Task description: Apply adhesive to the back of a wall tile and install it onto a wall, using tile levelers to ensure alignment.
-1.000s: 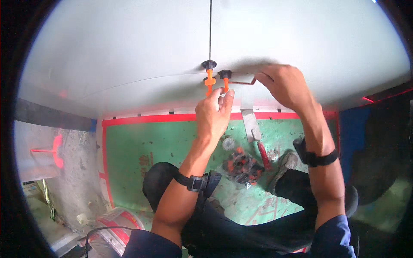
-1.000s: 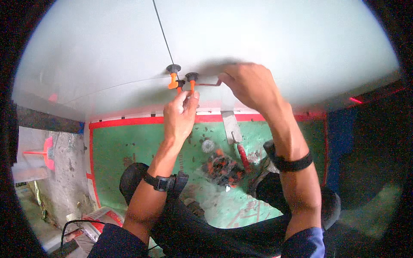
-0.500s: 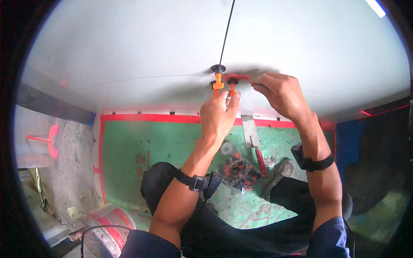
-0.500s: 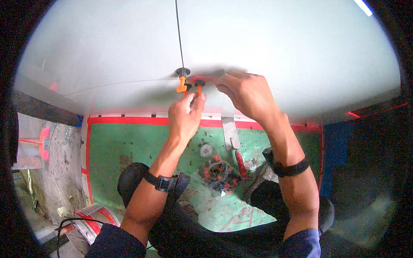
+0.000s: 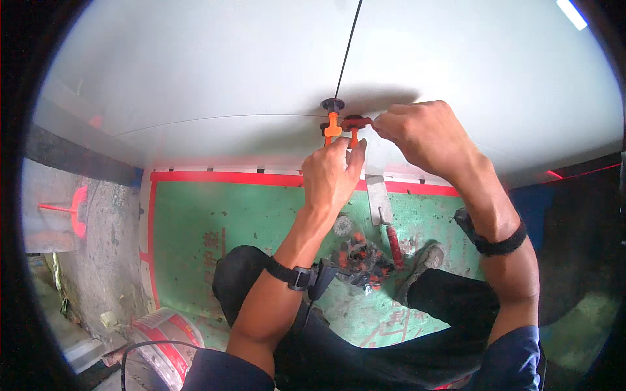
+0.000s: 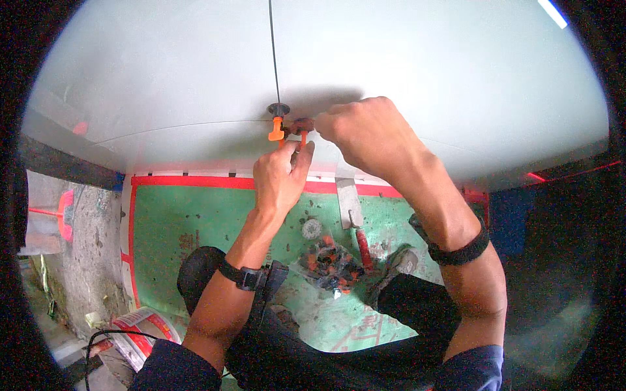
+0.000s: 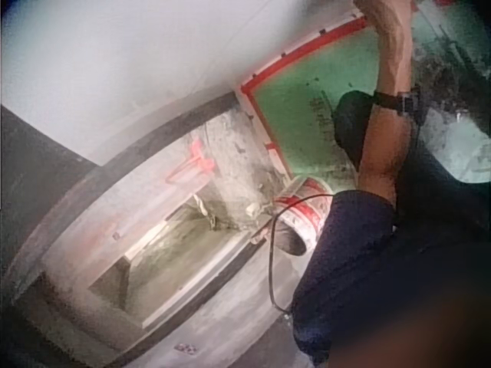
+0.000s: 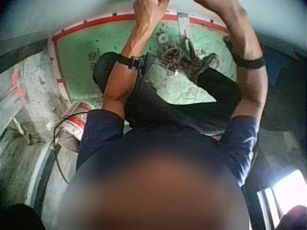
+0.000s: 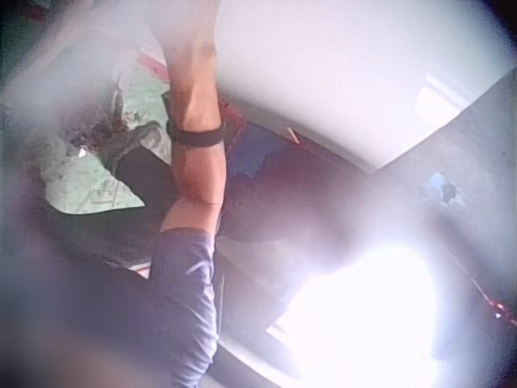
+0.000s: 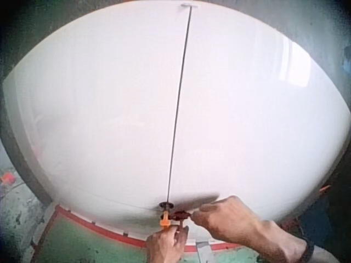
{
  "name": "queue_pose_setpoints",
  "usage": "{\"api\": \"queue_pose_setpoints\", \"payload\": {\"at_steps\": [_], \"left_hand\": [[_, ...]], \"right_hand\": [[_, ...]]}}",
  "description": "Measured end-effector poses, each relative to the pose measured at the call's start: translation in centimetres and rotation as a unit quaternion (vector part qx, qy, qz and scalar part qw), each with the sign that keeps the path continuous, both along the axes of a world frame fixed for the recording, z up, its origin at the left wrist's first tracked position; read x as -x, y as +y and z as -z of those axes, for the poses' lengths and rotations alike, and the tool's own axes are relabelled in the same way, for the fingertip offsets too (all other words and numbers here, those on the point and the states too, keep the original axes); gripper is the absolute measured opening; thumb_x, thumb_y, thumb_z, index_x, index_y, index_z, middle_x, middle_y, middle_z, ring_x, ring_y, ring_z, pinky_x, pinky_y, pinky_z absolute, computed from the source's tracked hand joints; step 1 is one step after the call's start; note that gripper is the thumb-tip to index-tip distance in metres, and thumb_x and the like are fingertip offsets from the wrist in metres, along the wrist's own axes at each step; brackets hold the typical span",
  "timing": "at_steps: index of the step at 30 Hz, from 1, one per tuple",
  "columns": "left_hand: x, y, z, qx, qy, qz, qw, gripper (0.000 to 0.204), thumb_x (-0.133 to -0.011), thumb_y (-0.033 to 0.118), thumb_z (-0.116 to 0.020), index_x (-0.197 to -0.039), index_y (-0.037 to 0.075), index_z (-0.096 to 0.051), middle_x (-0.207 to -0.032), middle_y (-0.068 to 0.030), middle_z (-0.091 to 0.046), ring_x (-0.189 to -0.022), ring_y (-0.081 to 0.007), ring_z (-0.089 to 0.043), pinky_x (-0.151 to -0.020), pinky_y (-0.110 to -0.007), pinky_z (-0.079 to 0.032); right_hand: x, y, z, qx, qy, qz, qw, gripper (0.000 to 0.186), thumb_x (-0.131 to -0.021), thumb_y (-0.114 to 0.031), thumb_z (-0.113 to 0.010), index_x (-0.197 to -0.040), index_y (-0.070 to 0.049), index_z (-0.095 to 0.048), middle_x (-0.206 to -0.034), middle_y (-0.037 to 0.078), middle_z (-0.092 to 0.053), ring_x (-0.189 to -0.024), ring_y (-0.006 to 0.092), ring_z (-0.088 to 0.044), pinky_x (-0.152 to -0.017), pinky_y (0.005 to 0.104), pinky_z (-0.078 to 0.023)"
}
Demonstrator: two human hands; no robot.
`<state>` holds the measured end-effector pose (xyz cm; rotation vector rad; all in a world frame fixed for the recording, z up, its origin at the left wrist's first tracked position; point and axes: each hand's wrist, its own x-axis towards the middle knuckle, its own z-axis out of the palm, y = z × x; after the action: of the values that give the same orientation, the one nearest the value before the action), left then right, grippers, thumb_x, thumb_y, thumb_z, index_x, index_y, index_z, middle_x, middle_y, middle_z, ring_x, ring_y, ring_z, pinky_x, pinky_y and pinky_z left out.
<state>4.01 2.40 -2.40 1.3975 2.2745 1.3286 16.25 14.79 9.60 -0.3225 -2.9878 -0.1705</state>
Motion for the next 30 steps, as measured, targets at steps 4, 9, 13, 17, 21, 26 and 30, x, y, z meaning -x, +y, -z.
{"api": "queue_pose_setpoints", "payload": {"at_steps": [4,9,13,17,21,26,30], "left_hand": [[0.0,-0.1,-0.2,0.004,0.014,0.000,1.000,0.035,-0.094,0.035,-0.061,-0.081,0.003,-0.064,-0.063,-0.0196,-0.062,-0.061,-0.0403,-0.064,-0.057,-0.049,-0.048],[0.1,-0.1,-0.2,0.029,-0.004,0.007,1.000,0.037,-0.096,0.038,-0.060,-0.085,0.004,-0.066,-0.059,-0.0196,-0.058,-0.060,-0.0408,-0.062,-0.055,-0.050,-0.045],[0.0,0.0,-0.1,0.006,0.022,-0.005,1.000,0.037,-0.095,0.038,-0.060,-0.082,0.004,-0.065,-0.059,-0.0181,-0.058,-0.058,-0.0399,-0.062,-0.055,-0.049,-0.045],[0.0,0.1,-0.2,0.014,0.062,-0.001,0.998,0.037,-0.095,0.037,-0.061,-0.078,0.005,-0.063,-0.059,-0.0169,-0.059,-0.057,-0.0389,-0.062,-0.054,-0.049,-0.046],[0.0,0.1,-0.5,0.018,0.092,-0.009,0.996,0.035,-0.095,0.034,-0.061,-0.076,0.005,-0.062,-0.059,-0.0163,-0.059,-0.057,-0.0379,-0.063,-0.053,-0.048,-0.047],[0.1,0.3,-0.6,0.022,0.114,-0.010,0.993,0.034,-0.095,0.033,-0.061,-0.075,0.005,-0.063,-0.057,-0.0158,-0.059,-0.056,-0.0370,-0.063,-0.052,-0.047,-0.048],[-0.1,0.5,-0.7,0.038,0.136,-0.014,0.990,0.035,-0.096,0.031,-0.059,-0.072,0.005,-0.062,-0.057,-0.0155,-0.060,-0.054,-0.0359,-0.064,-0.051,-0.046,-0.050]], "right_hand": [[-1.1,0.0,1.0,0.055,0.029,0.036,0.997,0.010,-0.090,-0.017,-0.065,-0.094,-0.008,-0.068,-0.082,0.008,-0.069,-0.073,0.0299,-0.067,-0.064,0.0403,-0.054],[-3.0,-0.4,4.3,0.089,0.080,0.082,0.989,0.010,-0.090,-0.017,-0.066,-0.094,-0.008,-0.066,-0.079,0.009,-0.069,-0.071,0.0317,-0.067,-0.062,0.0408,-0.053],[-3.5,-0.1,6.2,0.047,0.103,0.073,0.991,0.011,-0.089,-0.018,-0.068,-0.091,-0.008,-0.064,-0.078,0.009,-0.067,-0.069,0.0307,-0.066,-0.060,0.0407,-0.052],[-3.4,0.1,6.2,0.000,0.113,0.061,0.992,0.012,-0.090,-0.017,-0.067,-0.088,-0.007,-0.061,-0.074,0.009,-0.064,-0.066,0.0298,-0.064,-0.057,0.0404,-0.050],[-3.1,0.0,5.6,0.003,0.108,0.067,0.992,0.013,-0.091,-0.018,-0.066,-0.086,-0.007,-0.059,-0.074,0.009,-0.063,-0.065,0.0301,-0.063,-0.057,0.0413,-0.050],[-2.8,0.1,6.3,0.045,0.116,0.096,0.988,0.016,-0.092,-0.019,-0.065,-0.087,-0.006,-0.057,-0.075,0.011,-0.063,-0.069,0.0339,-0.063,-0.059,0.0438,-0.049],[-2.6,-0.3,7.8,0.105,0.142,0.129,0.976,0.022,-0.094,-0.026,-0.063,-0.087,-0.007,-0.056,-0.071,0.013,-0.062,-0.066,0.0368,-0.062,-0.057,0.0459,-0.048]]}}
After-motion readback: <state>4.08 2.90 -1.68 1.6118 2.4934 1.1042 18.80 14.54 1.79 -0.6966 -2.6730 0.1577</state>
